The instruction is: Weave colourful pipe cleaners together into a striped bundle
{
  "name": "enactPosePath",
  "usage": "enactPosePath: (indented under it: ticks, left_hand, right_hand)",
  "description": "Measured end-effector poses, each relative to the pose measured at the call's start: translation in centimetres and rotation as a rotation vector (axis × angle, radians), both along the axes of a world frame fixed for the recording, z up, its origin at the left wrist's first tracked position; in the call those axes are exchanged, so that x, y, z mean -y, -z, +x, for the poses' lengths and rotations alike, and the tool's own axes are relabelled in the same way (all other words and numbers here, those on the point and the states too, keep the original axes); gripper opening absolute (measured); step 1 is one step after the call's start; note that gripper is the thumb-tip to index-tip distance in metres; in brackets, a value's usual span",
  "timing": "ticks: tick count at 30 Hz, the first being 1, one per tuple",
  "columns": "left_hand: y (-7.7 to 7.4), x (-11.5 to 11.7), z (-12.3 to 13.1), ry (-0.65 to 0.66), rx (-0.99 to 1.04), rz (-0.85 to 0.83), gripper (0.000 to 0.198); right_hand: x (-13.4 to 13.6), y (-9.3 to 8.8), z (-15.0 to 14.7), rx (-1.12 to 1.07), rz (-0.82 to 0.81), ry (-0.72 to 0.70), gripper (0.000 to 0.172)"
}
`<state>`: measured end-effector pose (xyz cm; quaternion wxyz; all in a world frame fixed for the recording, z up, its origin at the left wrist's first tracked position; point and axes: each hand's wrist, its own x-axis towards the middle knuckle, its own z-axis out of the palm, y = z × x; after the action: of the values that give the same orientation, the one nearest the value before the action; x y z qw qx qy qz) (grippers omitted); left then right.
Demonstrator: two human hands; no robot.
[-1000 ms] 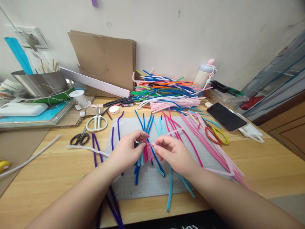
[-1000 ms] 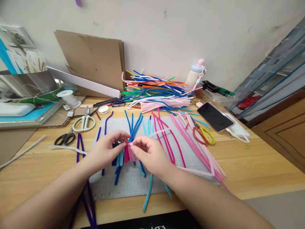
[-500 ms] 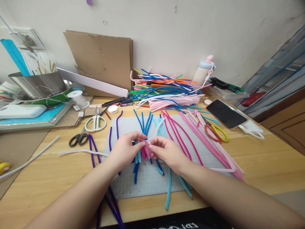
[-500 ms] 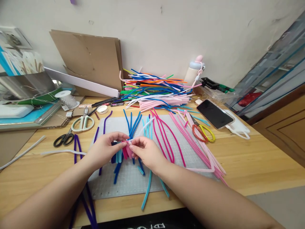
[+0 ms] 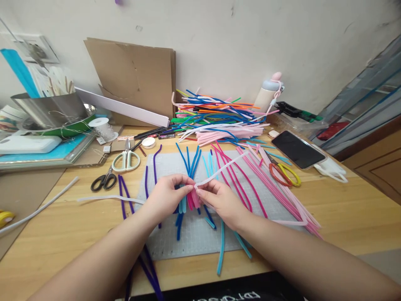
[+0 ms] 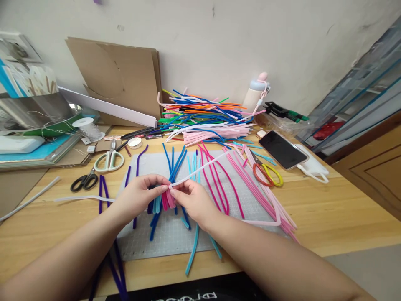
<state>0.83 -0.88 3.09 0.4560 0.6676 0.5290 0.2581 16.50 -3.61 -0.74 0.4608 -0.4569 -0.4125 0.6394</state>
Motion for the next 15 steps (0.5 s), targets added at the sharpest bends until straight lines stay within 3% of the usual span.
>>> enactPosePath:
  ticks: [15]
  left_hand:
    - [0.39, 0.34, 0.38, 0.006, 0.102, 0.01, 0.02]
  right_hand:
    - [0.21, 0.06, -0.07, -0.031, 0.048, -0.005, 0.02]
